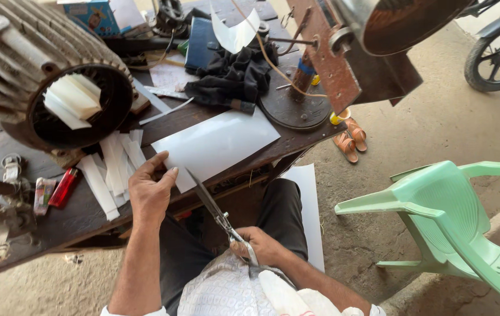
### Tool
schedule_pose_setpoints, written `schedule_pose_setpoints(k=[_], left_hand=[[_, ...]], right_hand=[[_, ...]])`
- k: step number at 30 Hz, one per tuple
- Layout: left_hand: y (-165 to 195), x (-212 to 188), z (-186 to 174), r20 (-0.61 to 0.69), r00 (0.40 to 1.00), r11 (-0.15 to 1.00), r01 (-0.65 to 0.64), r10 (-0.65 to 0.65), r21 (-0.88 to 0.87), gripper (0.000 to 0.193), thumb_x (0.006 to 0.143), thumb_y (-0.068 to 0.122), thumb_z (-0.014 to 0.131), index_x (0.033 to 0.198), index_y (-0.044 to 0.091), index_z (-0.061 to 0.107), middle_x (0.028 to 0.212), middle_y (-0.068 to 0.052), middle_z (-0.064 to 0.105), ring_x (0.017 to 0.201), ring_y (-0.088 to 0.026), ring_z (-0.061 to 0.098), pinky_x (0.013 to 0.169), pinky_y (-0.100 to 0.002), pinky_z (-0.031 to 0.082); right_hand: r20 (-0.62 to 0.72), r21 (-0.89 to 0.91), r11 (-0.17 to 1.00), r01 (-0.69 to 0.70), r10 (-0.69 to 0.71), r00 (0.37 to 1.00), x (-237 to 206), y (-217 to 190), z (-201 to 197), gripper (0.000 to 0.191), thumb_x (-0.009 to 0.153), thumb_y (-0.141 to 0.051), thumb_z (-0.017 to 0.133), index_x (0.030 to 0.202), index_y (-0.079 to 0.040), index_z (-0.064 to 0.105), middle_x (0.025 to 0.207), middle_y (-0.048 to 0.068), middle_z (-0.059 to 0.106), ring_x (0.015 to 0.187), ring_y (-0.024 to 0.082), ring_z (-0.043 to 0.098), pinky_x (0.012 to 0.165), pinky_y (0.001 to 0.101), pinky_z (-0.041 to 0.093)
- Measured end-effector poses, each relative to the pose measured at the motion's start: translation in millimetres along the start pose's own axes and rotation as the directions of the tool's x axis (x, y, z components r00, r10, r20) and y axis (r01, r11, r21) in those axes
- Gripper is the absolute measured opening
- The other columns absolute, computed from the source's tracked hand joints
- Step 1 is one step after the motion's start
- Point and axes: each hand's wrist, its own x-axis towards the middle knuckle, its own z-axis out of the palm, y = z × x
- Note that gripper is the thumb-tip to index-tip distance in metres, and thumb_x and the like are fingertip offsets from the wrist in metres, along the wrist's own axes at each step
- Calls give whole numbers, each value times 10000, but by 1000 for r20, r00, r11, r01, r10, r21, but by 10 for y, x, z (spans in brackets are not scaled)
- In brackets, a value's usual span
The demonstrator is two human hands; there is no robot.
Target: The person uses shears to cut a white plastic sheet into narrow strips. They repeatedly trim the sheet, place the cut strips on the table, and gather them into a bundle at the end.
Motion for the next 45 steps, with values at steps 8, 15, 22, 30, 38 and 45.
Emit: schedule_pose_setpoints(k=[8, 15, 22, 30, 38, 45], left_hand=[[-289, 46, -93, -12, 973, 956, -225, 231, 189, 449, 849, 133, 803, 1279, 34, 715, 1397, -160, 625, 1264, -286, 618, 1040, -391, 543], [-524, 71, -127, 27, 971, 970, -239, 238, 35, 469, 926, 57, 800, 1369, 75, 649, 1495, -154, 561, 1342, -254, 597, 1105, -363, 584], [-736, 125, -107, 30, 971, 971, -237, 237, -11, 497, 932, 29, 813, 1393, 70, 632, 1480, -108, 588, 994, -106, 687, 826, -228, 687], [-822, 160, -109, 31, 959, 959, -281, 282, -42, 501, 950, 9, 809, 1412, 63, 622, 1485, -116, 575, 1019, -100, 697, 824, -212, 689], [-759, 157, -105, 35, 954, 954, -297, 298, -35, 500, 956, 13, 816, 1414, 66, 624, 1474, -117, 580, 1030, -101, 698, 825, -217, 695], [-712, 164, -88, 39, 972, 971, -231, 234, -64, 514, 932, -10, 812, 1405, 69, 626, 1480, -111, 582, 922, -64, 663, 769, -191, 679]], right_hand=[[-40, -95, 995, 29, -33, 999, 158, 168, 109, 393, 977, -456, 695, 965, -73, 604, 803, -42, 560, 725, 72, 509, 626, 283, 484], [-40, -328, 943, 46, -62, 997, 349, 73, 183, 649, 917, -735, 557, 897, -88, 599, 724, -22, 547, 669, 103, 536, 602, 282, 482], [-30, -281, 959, 30, -40, 999, 404, 36, 264, 721, 874, -807, 540, 906, -88, 583, 714, -23, 532, 657, 94, 536, 589, 273, 488], [-38, -283, 959, 28, -41, 998, 437, 73, 226, 738, 849, -824, 542, 893, -89, 587, 698, -22, 535, 643, 98, 548, 576, 279, 499], [-41, -317, 948, 41, -57, 998, 463, 139, 245, 711, 875, -808, 519, 879, -101, 594, 682, -14, 546, 638, 101, 566, 573, 287, 520], [-73, -278, 956, 95, -119, 990, 423, 135, 262, 647, 962, -719, 519, 808, -95, 598, 647, -14, 560, 590, 82, 548, 530, 270, 480]])
